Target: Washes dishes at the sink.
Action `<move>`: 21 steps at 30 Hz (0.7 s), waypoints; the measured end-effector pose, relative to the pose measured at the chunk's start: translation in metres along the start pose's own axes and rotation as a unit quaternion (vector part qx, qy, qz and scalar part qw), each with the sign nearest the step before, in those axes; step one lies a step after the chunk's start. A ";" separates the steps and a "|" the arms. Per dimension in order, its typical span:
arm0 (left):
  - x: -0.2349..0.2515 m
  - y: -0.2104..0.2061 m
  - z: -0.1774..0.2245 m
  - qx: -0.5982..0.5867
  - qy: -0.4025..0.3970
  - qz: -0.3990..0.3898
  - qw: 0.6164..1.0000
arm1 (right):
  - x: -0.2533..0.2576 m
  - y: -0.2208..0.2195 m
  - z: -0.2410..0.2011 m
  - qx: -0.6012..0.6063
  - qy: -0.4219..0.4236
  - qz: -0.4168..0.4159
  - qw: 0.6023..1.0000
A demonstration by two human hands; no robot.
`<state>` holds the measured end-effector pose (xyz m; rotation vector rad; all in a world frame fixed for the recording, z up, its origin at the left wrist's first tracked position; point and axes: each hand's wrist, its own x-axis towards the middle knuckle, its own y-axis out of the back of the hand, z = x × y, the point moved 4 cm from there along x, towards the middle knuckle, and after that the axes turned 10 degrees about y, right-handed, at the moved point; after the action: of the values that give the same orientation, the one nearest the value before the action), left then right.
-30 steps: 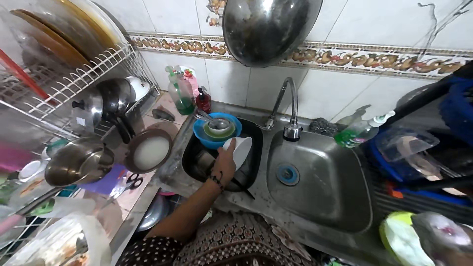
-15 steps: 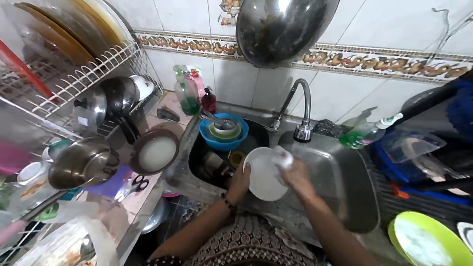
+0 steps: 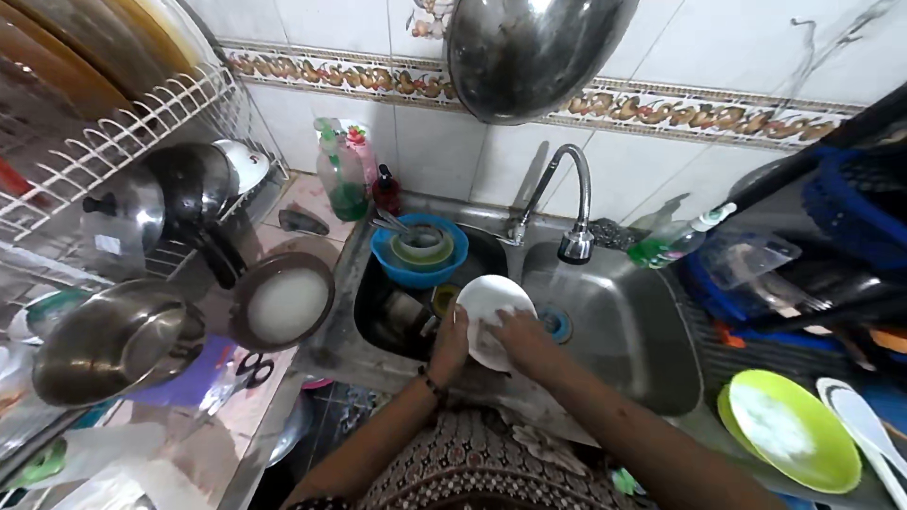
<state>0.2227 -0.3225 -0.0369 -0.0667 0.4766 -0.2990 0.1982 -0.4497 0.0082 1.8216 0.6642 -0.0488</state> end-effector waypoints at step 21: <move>0.003 -0.016 -0.012 0.085 -0.003 -0.106 0.991 | -0.016 -0.005 0.029 0.005 -0.344 0.199 0.918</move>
<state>0.2159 -0.3382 -0.0466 0.0479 0.4367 -0.5465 0.1906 -0.4809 -0.0003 1.7560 -0.2063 -0.4011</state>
